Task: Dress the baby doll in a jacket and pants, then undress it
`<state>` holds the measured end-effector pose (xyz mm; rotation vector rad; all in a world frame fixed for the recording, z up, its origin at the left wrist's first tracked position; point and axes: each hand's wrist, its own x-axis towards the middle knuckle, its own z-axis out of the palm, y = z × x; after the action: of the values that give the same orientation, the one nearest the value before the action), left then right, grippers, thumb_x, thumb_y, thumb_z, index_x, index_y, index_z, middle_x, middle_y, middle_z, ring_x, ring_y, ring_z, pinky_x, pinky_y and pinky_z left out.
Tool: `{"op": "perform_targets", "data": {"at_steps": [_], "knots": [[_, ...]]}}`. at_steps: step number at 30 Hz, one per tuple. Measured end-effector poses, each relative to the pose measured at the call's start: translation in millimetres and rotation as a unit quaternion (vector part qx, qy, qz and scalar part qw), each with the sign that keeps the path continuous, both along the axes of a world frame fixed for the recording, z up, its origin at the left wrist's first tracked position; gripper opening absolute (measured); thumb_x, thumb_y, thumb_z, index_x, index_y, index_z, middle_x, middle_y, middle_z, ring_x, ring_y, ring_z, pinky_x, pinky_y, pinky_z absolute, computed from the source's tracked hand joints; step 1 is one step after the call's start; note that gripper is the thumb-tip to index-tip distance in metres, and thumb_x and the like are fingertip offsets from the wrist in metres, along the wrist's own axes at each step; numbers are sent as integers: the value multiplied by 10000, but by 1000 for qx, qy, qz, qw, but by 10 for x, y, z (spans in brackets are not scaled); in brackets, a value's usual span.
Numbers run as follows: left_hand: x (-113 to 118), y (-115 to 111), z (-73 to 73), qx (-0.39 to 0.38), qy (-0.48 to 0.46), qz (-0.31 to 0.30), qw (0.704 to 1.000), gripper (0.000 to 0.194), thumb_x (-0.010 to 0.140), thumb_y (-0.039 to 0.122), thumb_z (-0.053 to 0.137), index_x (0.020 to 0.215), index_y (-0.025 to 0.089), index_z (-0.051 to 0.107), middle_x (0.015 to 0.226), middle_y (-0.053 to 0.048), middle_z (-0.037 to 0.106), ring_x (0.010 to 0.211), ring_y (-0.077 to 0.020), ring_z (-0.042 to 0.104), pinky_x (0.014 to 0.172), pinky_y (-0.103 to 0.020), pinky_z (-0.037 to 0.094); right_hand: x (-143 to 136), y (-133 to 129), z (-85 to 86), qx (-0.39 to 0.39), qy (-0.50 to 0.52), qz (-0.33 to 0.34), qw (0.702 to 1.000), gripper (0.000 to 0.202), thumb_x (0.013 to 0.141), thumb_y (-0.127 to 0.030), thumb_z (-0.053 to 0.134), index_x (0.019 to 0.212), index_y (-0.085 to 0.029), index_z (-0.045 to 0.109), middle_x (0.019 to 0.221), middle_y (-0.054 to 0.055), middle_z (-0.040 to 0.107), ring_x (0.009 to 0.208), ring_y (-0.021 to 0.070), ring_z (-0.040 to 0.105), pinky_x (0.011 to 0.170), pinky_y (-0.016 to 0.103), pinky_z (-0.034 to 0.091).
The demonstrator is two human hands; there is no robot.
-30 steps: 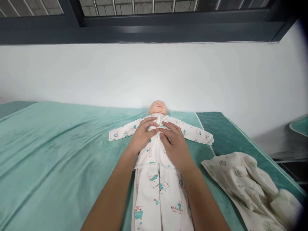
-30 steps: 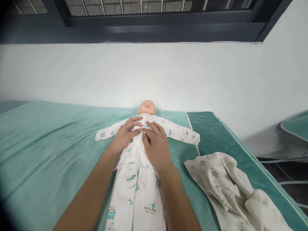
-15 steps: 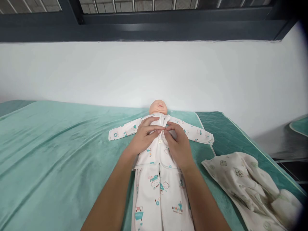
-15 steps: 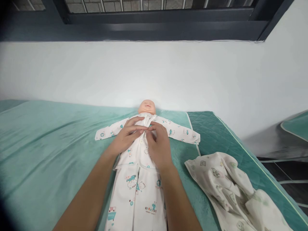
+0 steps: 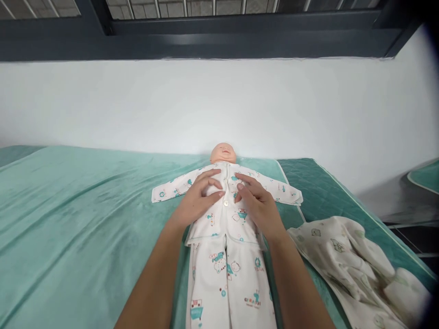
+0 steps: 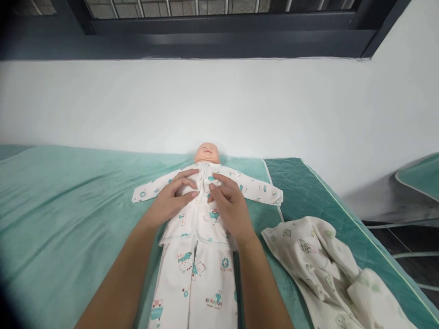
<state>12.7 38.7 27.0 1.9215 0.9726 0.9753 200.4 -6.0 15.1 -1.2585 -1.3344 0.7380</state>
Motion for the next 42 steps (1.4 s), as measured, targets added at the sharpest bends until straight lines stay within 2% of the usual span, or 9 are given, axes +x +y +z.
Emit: {"op": "perform_targets", "data": {"at_steps": [6,10,15,20,26,32,36,38,42], "knots": [[-107,-34,102,-27,66,-73,995,176,868,437,647,879,274,713,1596,37,322,1474,-321,292,978,-398,506,70,-61,61,-22,-91,70,993,139,857,-396,660,801,-299,743,1511,-31,472,1435,290,364,1134,499,369],[-124,-21,90,-14,77,-92,993,183,855,456,666,877,287,732,1604,37,308,1523,-310,171,1119,-456,401,87,-80,45,-3,-133,96,986,64,844,-357,683,847,-318,734,1544,-54,422,1476,277,292,1171,528,322],[-113,-6,68,-4,73,-97,993,159,864,426,667,856,284,738,1594,35,325,1521,-287,183,1211,-477,266,81,-75,20,-1,-138,97,986,59,852,-334,678,822,-311,723,1546,-61,417,1483,264,279,1196,542,275],[-103,-21,78,-3,63,-98,993,139,874,386,649,848,277,732,1588,27,338,1511,-299,208,1146,-490,369,80,-79,21,2,-139,100,985,62,840,-367,696,831,-309,714,1559,-61,401,1490,274,270,1196,560,266],[-90,-19,75,-18,46,-98,994,130,857,363,656,798,264,716,1579,33,364,1517,-310,184,1060,-457,457,74,-71,9,23,-136,92,986,71,829,-352,699,800,-287,706,1525,-38,460,1456,281,354,1189,543,293],[-94,0,66,-19,44,-110,993,101,850,350,678,791,275,709,1561,60,397,1526,-270,161,1169,-486,335,53,-86,5,50,-169,90,980,29,827,-285,693,800,-283,686,1525,-51,462,1449,273,375,1169,517,341],[-99,2,69,-33,44,-113,992,112,854,372,671,807,284,721,1572,65,376,1534,-281,133,1050,-465,466,59,-81,2,59,-172,89,979,31,829,-279,691,800,-282,681,1513,-48,478,1455,271,367,1176,530,331],[-108,4,70,-33,50,-118,991,122,869,379,652,831,292,729,1580,69,363,1538,-281,120,1043,-463,473,68,-76,7,57,-164,96,980,29,825,-264,690,806,-283,683,1510,-50,481,1465,266,349,1185,530,320],[-137,12,67,-15,71,-129,989,122,888,381,637,868,298,725,1599,81,329,1542,-275,102,1160,-484,357,84,-75,20,45,-148,112,982,66,828,-223,671,812,-284,692,1523,-59,462,1482,246,317,1205,508,297]]}}
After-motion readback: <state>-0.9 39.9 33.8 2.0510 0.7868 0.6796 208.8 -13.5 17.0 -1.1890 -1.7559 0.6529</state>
